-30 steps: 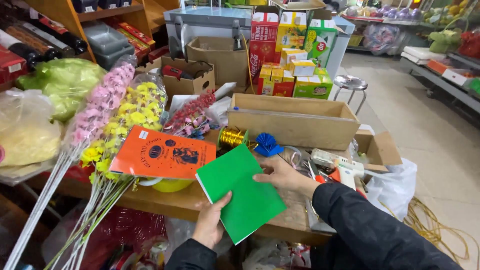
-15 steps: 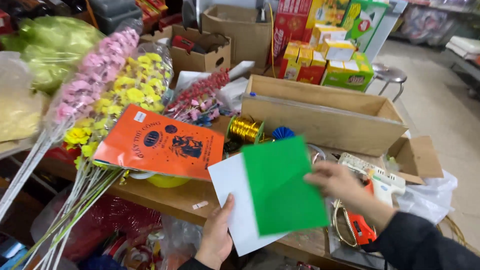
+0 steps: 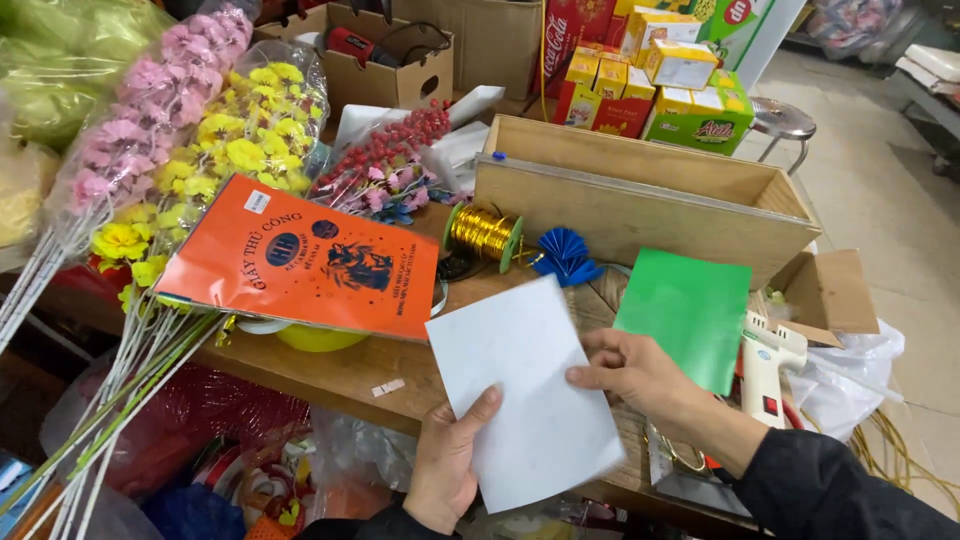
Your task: Cutting, folding, and assembling green paper onto an orange card to create a decoration.
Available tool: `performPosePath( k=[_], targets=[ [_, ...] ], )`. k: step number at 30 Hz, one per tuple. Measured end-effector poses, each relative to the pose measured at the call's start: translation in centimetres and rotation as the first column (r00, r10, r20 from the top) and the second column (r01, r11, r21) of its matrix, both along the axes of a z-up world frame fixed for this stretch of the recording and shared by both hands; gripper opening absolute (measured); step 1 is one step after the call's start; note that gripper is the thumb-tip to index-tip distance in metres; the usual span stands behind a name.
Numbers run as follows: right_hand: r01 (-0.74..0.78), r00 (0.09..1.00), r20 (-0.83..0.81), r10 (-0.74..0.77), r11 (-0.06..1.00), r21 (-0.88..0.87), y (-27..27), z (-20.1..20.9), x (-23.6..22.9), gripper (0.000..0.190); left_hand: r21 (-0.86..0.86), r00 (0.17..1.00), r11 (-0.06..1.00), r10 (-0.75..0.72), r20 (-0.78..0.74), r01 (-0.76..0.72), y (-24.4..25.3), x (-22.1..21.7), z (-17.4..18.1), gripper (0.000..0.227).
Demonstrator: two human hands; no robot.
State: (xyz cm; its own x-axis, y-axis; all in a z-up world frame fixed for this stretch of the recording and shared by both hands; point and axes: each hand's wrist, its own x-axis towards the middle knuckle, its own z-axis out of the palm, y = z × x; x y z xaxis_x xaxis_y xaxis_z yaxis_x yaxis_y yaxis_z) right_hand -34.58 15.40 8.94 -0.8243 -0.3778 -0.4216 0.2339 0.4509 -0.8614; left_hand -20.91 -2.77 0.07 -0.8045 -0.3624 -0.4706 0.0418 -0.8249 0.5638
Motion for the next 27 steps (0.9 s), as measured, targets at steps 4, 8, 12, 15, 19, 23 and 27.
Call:
performPosePath(
  k=[4,8,12,15,19,23,27],
  targets=[
    [-0.037,0.997,-0.072,0.036,0.999,-0.009,-0.7,-0.7,0.0,0.023,-0.285,0.993,0.959,0.045,0.107,-0.013,-0.9,0.3,-0.9,0.036],
    [-0.057,0.991,-0.128,0.047,0.996,-0.069,-0.7,-2.3,-0.5,0.022,-0.31,0.993,0.949,0.09,0.075,-0.062,-1.9,0.6,-1.4,0.031],
    [0.016,0.988,-0.154,-0.015,1.0,0.009,0.8,-0.5,-1.9,0.016,-0.268,0.966,0.939,0.246,0.084,-0.216,-6.1,1.0,-0.3,0.023],
    [0.089,0.967,-0.233,-0.102,0.994,-0.065,2.6,0.9,-2.7,0.017,-0.168,0.939,0.939,0.323,0.122,-0.301,-9.8,-0.1,2.5,0.05],
    [0.143,0.949,-0.259,-0.181,0.977,-0.159,5.2,2.3,-2.6,0.017,-0.177,0.914,0.914,0.388,0.121,-0.364,-12.5,-4.5,2.1,0.044],
    [0.171,0.913,-0.328,-0.243,0.957,-0.234,7.9,4.5,-2.2,0.015,-0.26,0.849,0.831,0.524,0.068,-0.492,-9.1,-2.0,0.9,0.008],
    [0.285,0.885,-0.296,-0.359,0.922,-0.263,8.9,6.9,-1.1,0.012,-0.353,0.883,0.854,0.45,0.135,-0.382,-4.4,3.3,0.4,0.023]
  ],
)
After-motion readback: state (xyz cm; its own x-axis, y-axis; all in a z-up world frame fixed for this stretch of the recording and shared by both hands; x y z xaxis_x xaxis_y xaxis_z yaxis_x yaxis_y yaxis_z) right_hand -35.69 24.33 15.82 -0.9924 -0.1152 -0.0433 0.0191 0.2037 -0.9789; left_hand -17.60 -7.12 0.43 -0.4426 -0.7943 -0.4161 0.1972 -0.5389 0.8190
